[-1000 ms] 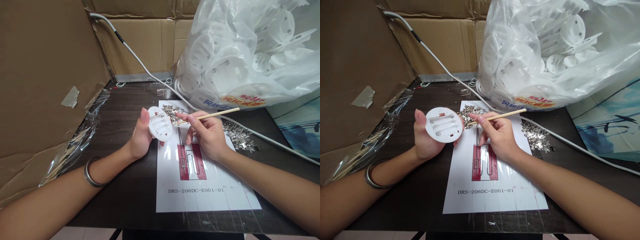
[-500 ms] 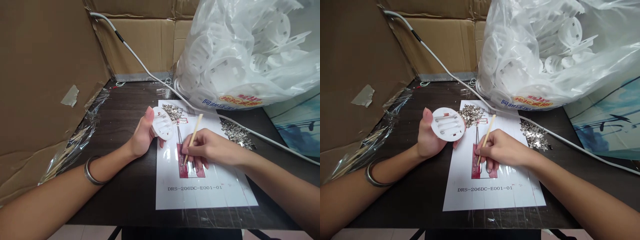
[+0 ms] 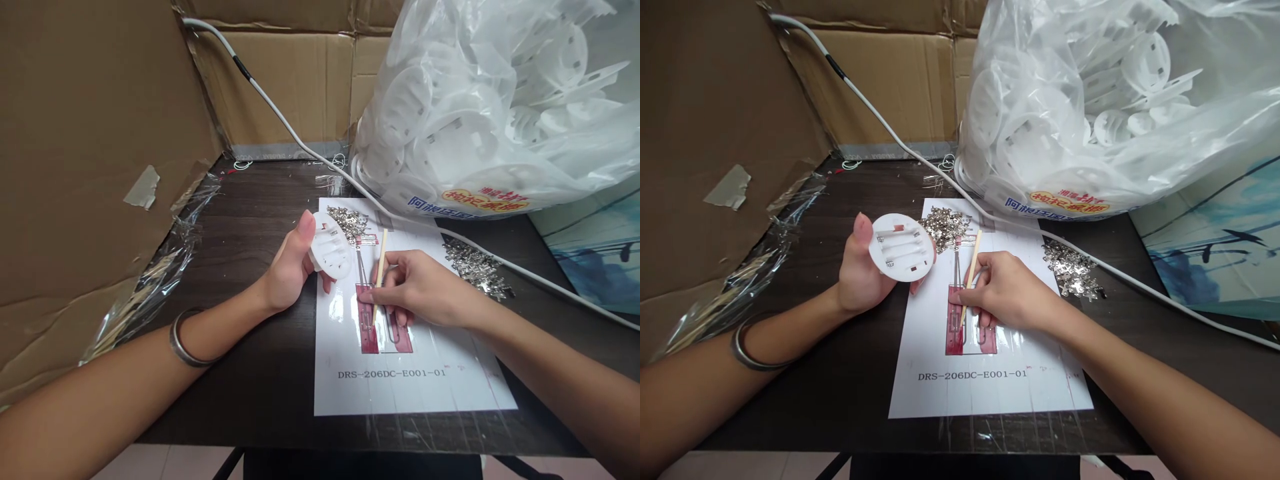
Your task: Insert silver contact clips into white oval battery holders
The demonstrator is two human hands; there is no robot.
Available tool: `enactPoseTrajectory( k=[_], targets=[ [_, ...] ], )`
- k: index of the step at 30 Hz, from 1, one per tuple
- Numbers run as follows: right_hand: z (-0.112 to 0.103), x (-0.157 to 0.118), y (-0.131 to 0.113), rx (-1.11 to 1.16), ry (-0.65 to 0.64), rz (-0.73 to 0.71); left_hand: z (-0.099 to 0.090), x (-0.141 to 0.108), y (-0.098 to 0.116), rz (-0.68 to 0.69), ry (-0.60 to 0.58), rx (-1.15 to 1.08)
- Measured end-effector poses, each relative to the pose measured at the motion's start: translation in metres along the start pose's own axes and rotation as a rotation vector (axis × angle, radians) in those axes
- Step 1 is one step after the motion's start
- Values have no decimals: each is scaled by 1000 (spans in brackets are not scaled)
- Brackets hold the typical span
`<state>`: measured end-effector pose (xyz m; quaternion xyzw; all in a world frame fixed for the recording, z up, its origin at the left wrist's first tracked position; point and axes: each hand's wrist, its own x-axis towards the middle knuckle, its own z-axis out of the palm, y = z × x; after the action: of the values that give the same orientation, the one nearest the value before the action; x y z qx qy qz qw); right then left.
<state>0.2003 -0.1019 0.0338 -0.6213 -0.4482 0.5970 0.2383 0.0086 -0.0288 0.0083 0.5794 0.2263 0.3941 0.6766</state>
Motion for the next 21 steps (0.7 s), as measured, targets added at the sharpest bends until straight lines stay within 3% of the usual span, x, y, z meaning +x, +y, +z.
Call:
enactPoseTrajectory(
  k=[5,10,21],
  targets=[
    [-11,-3,7,232,-108,-74,1,0,0,-4,-16,-20],
    [-18,-4,10,288,-248,-46,0,-1,0,-14,-10,-28],
    [-18,2,4,87,109,76,1,0,1,-10,9,-36]
  ],
)
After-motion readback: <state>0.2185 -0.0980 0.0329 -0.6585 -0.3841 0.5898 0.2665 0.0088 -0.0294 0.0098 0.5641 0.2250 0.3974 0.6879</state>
